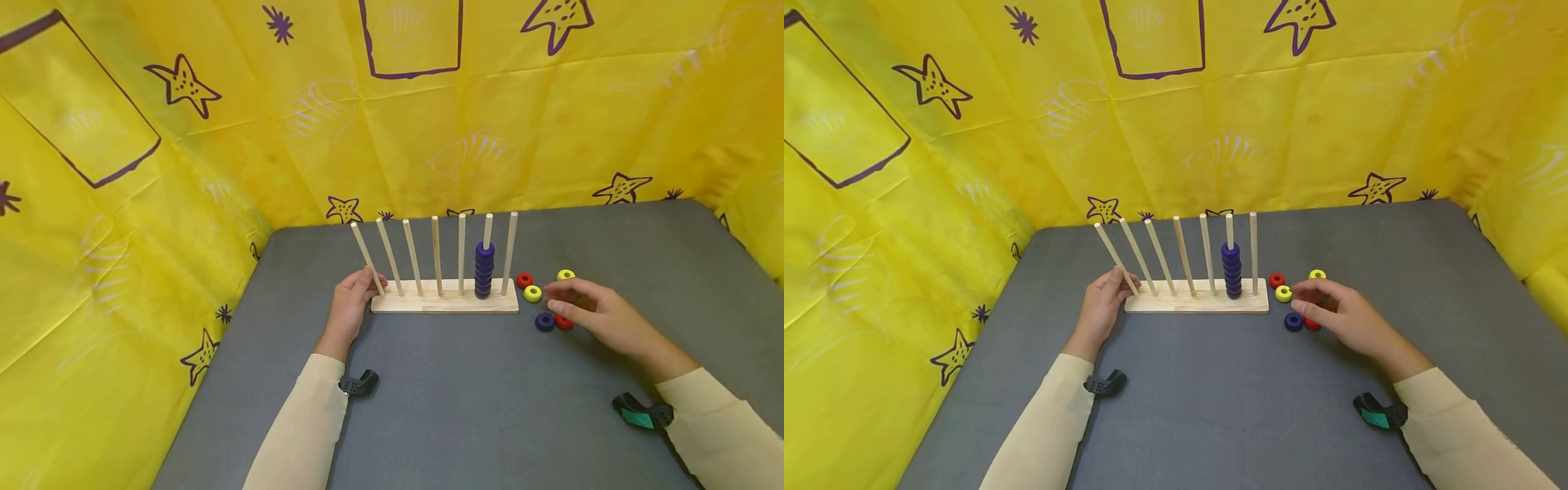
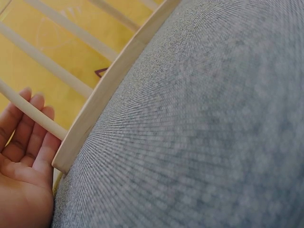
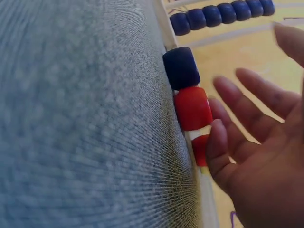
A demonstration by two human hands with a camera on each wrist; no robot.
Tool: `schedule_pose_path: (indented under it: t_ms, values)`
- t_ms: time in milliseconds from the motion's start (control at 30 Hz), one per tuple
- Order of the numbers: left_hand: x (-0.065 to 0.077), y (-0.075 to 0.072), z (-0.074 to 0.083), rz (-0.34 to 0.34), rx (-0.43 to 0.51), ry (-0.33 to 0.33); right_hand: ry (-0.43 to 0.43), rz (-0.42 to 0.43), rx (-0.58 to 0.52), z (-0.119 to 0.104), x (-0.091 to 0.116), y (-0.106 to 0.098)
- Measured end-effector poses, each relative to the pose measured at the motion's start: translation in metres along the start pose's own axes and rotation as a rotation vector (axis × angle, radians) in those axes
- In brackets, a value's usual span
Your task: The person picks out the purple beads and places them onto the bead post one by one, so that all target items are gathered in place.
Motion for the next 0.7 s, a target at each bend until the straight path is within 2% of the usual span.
schedule_pose_path:
  t_ms: [167, 333, 533, 700]
  values:
    - [0.0, 0.0, -0.001, 0.001, -0.012, -0.003, -0.027, -0.054, 0.003, 0.006, 0.002, 0.008]
    - [-0.001, 0.0, -0.002, -0.002, -0.011, -0.004, -0.063, -0.076, 0.062, 0.011, 0.004, 0.013]
    - [-0.001, 0.0, -0.002, 0.002, -0.008, -0.002, -0.114, -0.061, 0.151, 0.013, 0.003, 0.015]
    - [-0.001, 0.0, -0.001, 0.002, -0.012, -0.003, -0.178, -0.031, 0.165, 0.011, 0.003, 0.016]
Point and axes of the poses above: each hand's wrist, its own x-axis away from the middle knuckle, its own y-axis out of the palm, z = x × y, the point moved 6 cm from there along -x, towards the middle knuckle, and after that the axes turned 12 degrees about z, right-handed, at the moved point
